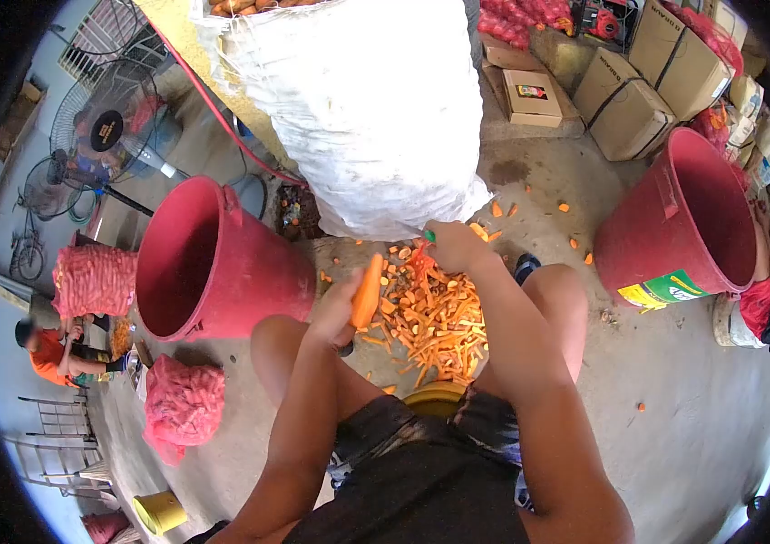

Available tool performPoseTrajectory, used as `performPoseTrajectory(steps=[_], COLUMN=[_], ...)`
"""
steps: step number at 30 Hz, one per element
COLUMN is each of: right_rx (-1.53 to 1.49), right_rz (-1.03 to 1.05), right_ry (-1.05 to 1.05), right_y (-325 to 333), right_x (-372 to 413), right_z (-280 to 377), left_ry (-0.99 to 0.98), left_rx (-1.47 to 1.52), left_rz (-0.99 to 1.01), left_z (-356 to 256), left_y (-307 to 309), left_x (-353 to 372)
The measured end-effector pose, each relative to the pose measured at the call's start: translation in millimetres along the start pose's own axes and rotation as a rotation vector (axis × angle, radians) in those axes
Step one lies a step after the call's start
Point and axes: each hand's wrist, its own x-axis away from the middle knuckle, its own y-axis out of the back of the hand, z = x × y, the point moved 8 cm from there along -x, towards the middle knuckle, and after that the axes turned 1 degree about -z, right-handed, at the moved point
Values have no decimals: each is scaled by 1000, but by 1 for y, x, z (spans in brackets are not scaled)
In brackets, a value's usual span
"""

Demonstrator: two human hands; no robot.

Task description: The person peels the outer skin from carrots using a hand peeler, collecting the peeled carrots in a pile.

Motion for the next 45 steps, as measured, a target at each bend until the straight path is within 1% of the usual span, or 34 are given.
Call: performPoseTrajectory(steps=[1, 3, 4, 5, 7, 8, 9, 11, 12, 13, 15, 16, 19, 20, 21, 22, 23, 24, 25, 26, 27, 28, 29, 30, 31, 33, 34, 36, 37, 39, 41, 42, 43, 45], right_rx=[-1, -65, -61, -69, -74, -74, -75, -83, -88, -86, -41, -40, 5, 124, 247, 168, 180, 251, 319, 330, 353, 371, 376, 382, 386, 360, 376, 391, 321, 261, 397, 232, 235, 203], right_rz=[-1, -21, -22, 9, 43, 61, 81, 59, 39, 43, 10, 8, 13, 163, 323, 265, 262, 340, 417, 407, 420, 433, 422, 353, 286, 270, 282, 294, 305, 309, 441, 364, 360, 356], right_ry=[-4, -18, -16, 20, 62, 83, 101, 135, 169, 168, 164, 166, 123, 68, 18, 64, 77, 57, 33, 38, -32, -105, -101, -80, -58, -64, -46, -30, -10, 15, 26, 59, 64, -6], right_y=[-1, 1, 4, 6, 8, 6, 2, 1, 0, -6, -16, -18, -31, -48, -64, -61, -60, -59, -57, -40, -17, 0, 9, 22, 39, 55, 55, 47, 37, 20, -6, 11, 12, 8], right_x=[1, 5, 9, 12, 17, 20, 23, 25, 28, 30, 25, 20, 8, 2, 1, 2, 3, 7, 11, 17, 27, 33, 32, 29, 28, 25, 25, 30, 35, 37, 37, 39, 33, 21], right_z=[0, 4, 9, 18, 31, 37, 41, 49, 53, 54, 56, 54, 30, 13, -2, 1, -1, -3, -6, 1, 6, 7, 5, 1, 8, 10, 8, 2, 0, -10, -24, -7, -10, -25], left_ry=[2, -297, -227, -239, 193, 98, 100, -171, -254, -253, -636, -639, -738, -828, -834, -736, -645, -579, -541, -603, -640, -830, -935, -888, -845, -845, -847, -864, -866, -1060, -1180, -1230, -1278, -1495], left_rx=[-2, 560, 399, 404, 88, 33, 32, -101, -305, -301, -730, -730, -389, -376, -378, -340, -298, -266, -229, -8, 371, 583, 736, 897, 911, 682, 681, 244, 246, -197, -464, -619, -774, -1034], left_rz=[3, 66, 64, 64, 268, 192, 191, 41, -29, -29, -246, -247, -16, 80, 72, -47, -160, -201, -293, -249, -324, -89, -30, -102, -180, -165, -162, -229, -227, -177, -335, -379, -424, -514], left_z=[-4, -38, -39, -43, -5, 5, 7, -10, -17, -13, -44, -43, -41, -50, -55, -54, -57, -64, -84, -102, -125, -159, -183, -192, -204, -232, -244, -275, -291, -342, -388, -410, -429, -460], left_y=[-7, -18, -17, -15, -30, -24, -29, -25, -18, -17, -14, -14, -28, -34, -31, -15, 2, 23, 40, 68, 97, 113, 136, 163, 167, 153, 140, 101, 85, 30, -26, -52, -74, -109], left_x=[2, 7, 5, 6, 12, 3, 2, -3, -6, -9, 1, 3, 20, 32, 35, 33, 30, 25, 32, 29, 31, 42, 52, 50, 56, 55, 54, 47, 40, 34, 40, 44, 43, 35])
